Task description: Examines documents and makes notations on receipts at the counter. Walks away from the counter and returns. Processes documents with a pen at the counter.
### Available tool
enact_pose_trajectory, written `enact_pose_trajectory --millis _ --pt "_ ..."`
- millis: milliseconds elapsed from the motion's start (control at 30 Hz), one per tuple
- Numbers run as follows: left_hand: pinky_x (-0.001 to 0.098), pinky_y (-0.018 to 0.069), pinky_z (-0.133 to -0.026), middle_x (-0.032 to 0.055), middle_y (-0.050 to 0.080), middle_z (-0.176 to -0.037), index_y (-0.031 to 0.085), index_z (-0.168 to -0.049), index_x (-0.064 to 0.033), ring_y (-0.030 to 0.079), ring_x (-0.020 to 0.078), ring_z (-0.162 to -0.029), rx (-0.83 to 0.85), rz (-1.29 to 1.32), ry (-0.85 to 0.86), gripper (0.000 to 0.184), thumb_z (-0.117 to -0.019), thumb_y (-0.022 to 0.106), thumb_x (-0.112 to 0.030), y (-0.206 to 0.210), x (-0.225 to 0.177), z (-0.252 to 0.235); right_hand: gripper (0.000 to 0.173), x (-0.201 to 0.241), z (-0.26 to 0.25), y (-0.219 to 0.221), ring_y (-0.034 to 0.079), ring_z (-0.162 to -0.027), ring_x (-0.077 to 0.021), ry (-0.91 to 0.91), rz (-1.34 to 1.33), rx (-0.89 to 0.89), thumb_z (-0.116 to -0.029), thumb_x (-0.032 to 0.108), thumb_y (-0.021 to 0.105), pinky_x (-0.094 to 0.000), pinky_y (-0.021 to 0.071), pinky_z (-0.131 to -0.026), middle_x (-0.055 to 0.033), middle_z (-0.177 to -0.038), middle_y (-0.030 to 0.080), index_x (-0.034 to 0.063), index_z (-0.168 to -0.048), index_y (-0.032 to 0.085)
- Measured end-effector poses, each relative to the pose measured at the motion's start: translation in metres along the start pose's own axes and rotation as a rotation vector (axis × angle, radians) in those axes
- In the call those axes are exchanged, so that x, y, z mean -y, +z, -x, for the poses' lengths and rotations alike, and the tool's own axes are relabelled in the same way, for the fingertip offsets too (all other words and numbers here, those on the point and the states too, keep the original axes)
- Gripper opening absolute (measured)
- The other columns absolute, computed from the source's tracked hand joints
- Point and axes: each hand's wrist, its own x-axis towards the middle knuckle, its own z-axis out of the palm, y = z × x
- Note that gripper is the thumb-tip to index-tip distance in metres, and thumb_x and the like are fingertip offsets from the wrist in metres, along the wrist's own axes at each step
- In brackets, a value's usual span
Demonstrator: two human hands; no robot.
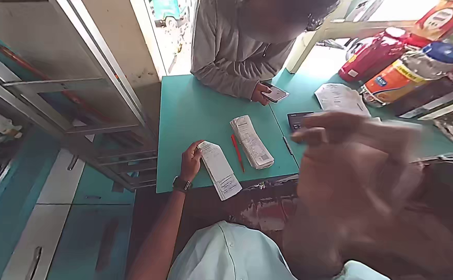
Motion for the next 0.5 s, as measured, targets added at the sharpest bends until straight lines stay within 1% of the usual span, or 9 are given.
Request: enact_pose_trajectory --millis 67,100,133,200,233,300,367,433,500 --pt "0.0348 0.0571 -0.089 0.0118 0.073 -0.104 0.064 -0.132 -0.0015 0.070 0.0136 -0.094 0.005 0.020 0.006 0.036 -0.1021 0.045 -0.006 0.000 0.000 -0.001 0.014 -0.053 0.008 -0.006 0.070 -0.093 -0.0143 0.265 0.285 0.161 -0.0994 0.022 0.062 -0.0338 0.0608 -0.078 -0.0023 -0.104 0.071 0.0099 -0.105 0.067" --pt "0.0348 0.0569 -0.090 0.0118 0.073 -0.105 0.063 -0.133 -0.0015 0.070 0.0135 -0.095 0.007 0.028 0.007 0.035 -0.1023 0.046 -0.006 0.000 0.000 -0.001 0.017 -0.076 0.013 -0.006 0.071 -0.084 -0.0149 0.443 0.497 0.270 -0.1009 0.020 0.062 -0.0356 0.0603 -0.074 -0.0046 -0.097 0.073 0.0062 -0.106 0.071" --pt "0.0349 0.0571 -0.090 0.0115 0.073 -0.105 0.063 -0.133 -0.0020 0.070 0.0134 -0.095 0.006 0.031 0.004 0.035 -0.1022 0.046 -0.006 0.001 -0.001 -0.001 0.022 -0.096 0.019 -0.002 0.071 -0.084 -0.0190 0.617 0.711 0.392 -0.1025 0.025 0.061 -0.0410 0.0593 -0.076 -0.0067 -0.095 0.074 0.0074 -0.107 0.074" --pt "0.0356 0.0572 -0.089 0.0116 0.073 -0.104 0.063 -0.133 -0.0022 0.070 0.0141 -0.094 0.002 0.041 -0.019 0.035 -0.1021 0.047 -0.004 0.001 -0.003 0.000 0.035 -0.122 0.030 0.013 0.068 -0.103 -0.0345 0.933 1.010 0.626 -0.1034 0.036 0.057 -0.0565 0.0517 -0.092 -0.0167 -0.107 0.072 0.0065 -0.116 0.073" --pt "0.0358 0.0575 -0.089 0.0117 0.074 -0.103 0.063 -0.133 -0.0023 0.071 0.0144 -0.093 -0.002 0.048 -0.036 0.034 -0.1024 0.048 -0.004 0.002 -0.004 0.000 0.041 -0.130 0.036 0.020 0.065 -0.111 -0.0387 1.045 1.095 0.708 -0.1019 0.040 0.058 -0.0599 0.0495 -0.094 -0.0204 -0.114 0.070 0.0043 -0.119 0.070" --pt "0.0343 0.0577 -0.086 0.0107 0.074 -0.098 0.063 -0.132 -0.0024 0.070 0.0133 -0.089 -0.010 0.050 -0.054 0.034 -0.1021 0.049 -0.003 0.002 -0.006 0.001 0.050 -0.142 0.049 0.028 0.062 -0.118 -0.0428 1.144 1.183 0.805 -0.0987 0.039 0.063 -0.0630 0.0479 -0.095 -0.0248 -0.124 0.065 -0.0001 -0.129 0.063" --pt "0.0339 0.0575 -0.084 0.0101 0.073 -0.095 0.063 -0.133 -0.0028 0.070 0.0128 -0.085 -0.012 0.048 -0.059 0.034 -0.1018 0.049 -0.003 0.002 -0.006 0.000 0.047 -0.148 0.054 0.032 0.062 -0.120 -0.0416 1.164 1.212 0.879 -0.0983 0.037 0.063 -0.0623 0.0486 -0.094 -0.0239 -0.126 0.064 -0.0001 -0.127 0.062" --pt "0.0351 0.0577 -0.085 0.0102 0.074 -0.096 0.063 -0.134 -0.0037 0.070 0.0135 -0.087 0.000 0.047 -0.065 0.035 -0.1024 0.048 -0.003 0.001 -0.007 0.002 0.039 -0.156 0.057 0.025 0.063 -0.117 -0.0398 1.153 1.133 0.890 -0.0986 0.036 0.062 -0.0614 0.0488 -0.094 -0.0221 -0.122 0.066 0.0020 -0.118 0.067" --pt "0.0355 0.0579 -0.085 0.0103 0.074 -0.096 0.063 -0.134 -0.0042 0.071 0.0139 -0.087 0.001 0.046 -0.070 0.034 -0.1028 0.048 -0.004 0.001 -0.008 0.001 0.034 -0.161 0.057 0.016 0.066 -0.105 -0.0359 1.089 0.960 0.746 -0.0983 0.033 0.063 -0.0578 0.0506 -0.091 -0.0189 -0.109 0.070 0.0038 -0.113 0.071"
